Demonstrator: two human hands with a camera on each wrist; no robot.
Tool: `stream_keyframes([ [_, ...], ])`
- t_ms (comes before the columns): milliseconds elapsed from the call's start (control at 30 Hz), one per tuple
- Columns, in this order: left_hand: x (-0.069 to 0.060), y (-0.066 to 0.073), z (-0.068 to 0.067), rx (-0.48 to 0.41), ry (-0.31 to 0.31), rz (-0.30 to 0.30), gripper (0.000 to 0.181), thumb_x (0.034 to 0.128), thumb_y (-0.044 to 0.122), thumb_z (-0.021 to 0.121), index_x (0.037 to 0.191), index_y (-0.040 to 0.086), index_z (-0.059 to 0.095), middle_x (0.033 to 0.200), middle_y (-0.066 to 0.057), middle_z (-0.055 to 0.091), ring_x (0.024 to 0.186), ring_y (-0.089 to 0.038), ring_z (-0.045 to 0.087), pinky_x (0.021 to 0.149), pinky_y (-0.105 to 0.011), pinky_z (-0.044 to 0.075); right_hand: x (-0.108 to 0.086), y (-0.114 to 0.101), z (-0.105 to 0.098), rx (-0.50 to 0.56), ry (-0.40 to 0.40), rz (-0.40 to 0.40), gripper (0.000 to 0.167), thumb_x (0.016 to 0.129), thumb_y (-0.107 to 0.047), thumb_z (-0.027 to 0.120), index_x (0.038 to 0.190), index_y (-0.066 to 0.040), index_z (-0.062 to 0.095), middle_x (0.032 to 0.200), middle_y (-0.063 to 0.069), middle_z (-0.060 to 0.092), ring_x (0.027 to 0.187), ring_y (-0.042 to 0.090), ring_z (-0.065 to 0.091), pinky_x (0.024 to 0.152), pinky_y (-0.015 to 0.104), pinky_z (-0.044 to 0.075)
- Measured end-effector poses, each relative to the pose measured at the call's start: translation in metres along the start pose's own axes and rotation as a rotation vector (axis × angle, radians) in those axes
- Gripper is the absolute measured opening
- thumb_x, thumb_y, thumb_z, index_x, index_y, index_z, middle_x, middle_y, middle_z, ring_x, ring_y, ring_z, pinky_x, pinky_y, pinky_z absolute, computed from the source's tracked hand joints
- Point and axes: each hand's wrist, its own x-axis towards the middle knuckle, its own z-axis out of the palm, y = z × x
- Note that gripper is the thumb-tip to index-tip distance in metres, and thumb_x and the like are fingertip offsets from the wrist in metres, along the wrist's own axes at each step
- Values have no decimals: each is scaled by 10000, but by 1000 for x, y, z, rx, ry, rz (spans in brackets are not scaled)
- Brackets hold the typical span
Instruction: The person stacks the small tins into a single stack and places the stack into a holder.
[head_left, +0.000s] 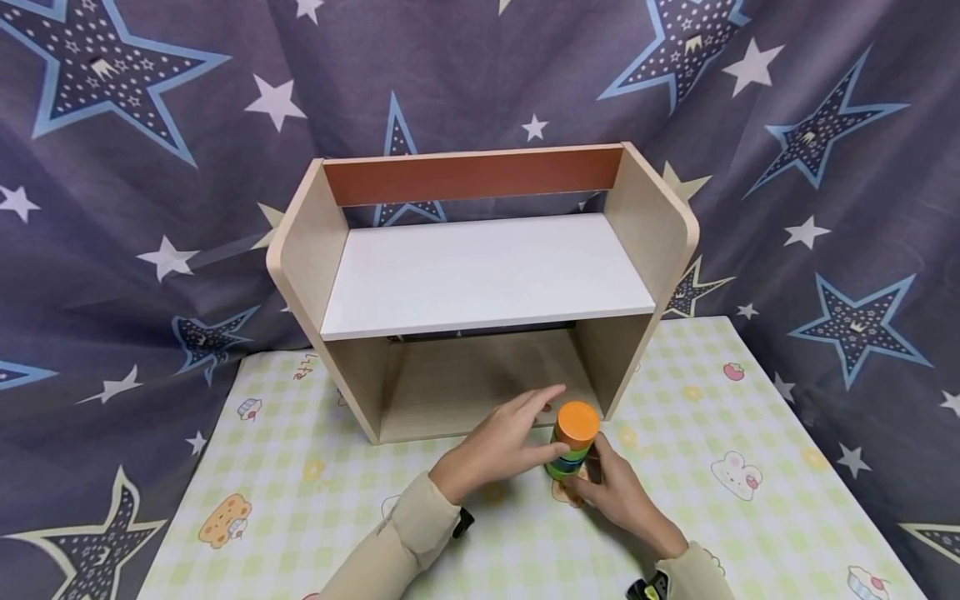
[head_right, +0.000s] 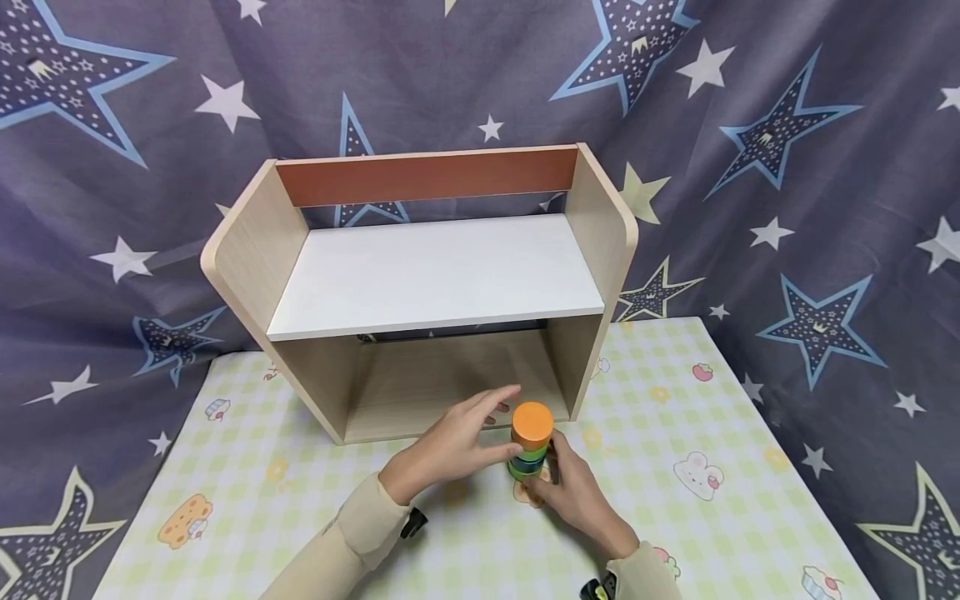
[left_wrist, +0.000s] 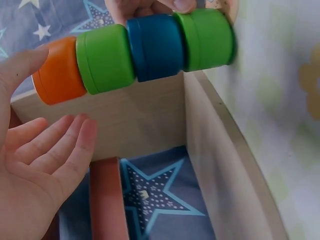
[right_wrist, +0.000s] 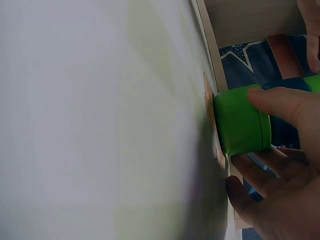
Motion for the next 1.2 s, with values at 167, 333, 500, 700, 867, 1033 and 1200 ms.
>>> stream_keyframes([
  [167, -10, -9, 3, -64, 28, -40, 761, 928, 407, 723, 1553, 187, 348, 1471, -13, 485, 1214, -183, 578, 957, -318, 517, 0, 0, 0, -14, 6, -3, 627, 875, -120, 797, 1388, -207, 447, 1267, -3, 616, 1174, 206, 590, 990, 508, 472],
  [333, -17, -17, 9, -104, 52, -45, 729, 934, 365, 728, 1535, 170, 364, 1437, -46, 523, 1196, -195, 593, 962, -318, 515, 0, 0, 1, -5, 11, -7, 621, 874, -125, 800, 1382, -204, 451, 1254, -5, 620, 1173, 212, 594, 997, 507, 469],
  [500, -23, -25, 19, -157, 70, -55, 709, 933, 314, 739, 1523, 149, 382, 1407, -46, 547, 1181, -185, 594, 924, -320, 539, 0, 0, 1, 2, 12, -11, 615, 871, -129, 804, 1373, -202, 455, 1244, -9, 623, 1169, 206, 595, 992, 493, 472],
  [700, -27, -29, 31, -222, 57, -95, 683, 936, 229, 740, 1511, 96, 395, 1393, -73, 555, 1153, -249, 609, 896, -366, 558, 0, -2, 1, -5, 17, -9, 627, 862, -104, 808, 1371, -188, 453, 1242, 1, 622, 1170, 212, 593, 996, 499, 467],
  [867, -30, -32, 40, -238, 58, -108, 673, 933, 221, 743, 1500, 87, 406, 1379, -116, 564, 1137, -294, 622, 889, -368, 561, 0, -3, 1, -11, 18, -3, 641, 862, -106, 809, 1383, -188, 445, 1250, 5, 619, 1173, 211, 590, 1003, 501, 464],
  [1033, -31, -36, 49, -238, 51, -126, 670, 936, 234, 738, 1506, 126, 404, 1376, -97, 569, 1145, -275, 622, 903, -306, 545, 0, -3, 1, 23, 2, 16, 638, 873, -118, 801, 1392, -192, 438, 1236, -1, 617, 1168, 206, 587, 989, 476, 482],
  [1200, -30, -39, 56, -215, 39, -136, 674, 940, 248, 733, 1515, 158, 392, 1364, -55, 573, 1147, -237, 623, 912, -267, 530, 0, -3, 1, 39, -5, 27, 642, 880, -122, 795, 1404, -188, 431, 1245, 3, 609, 1183, 214, 579, 996, 472, 482],
])
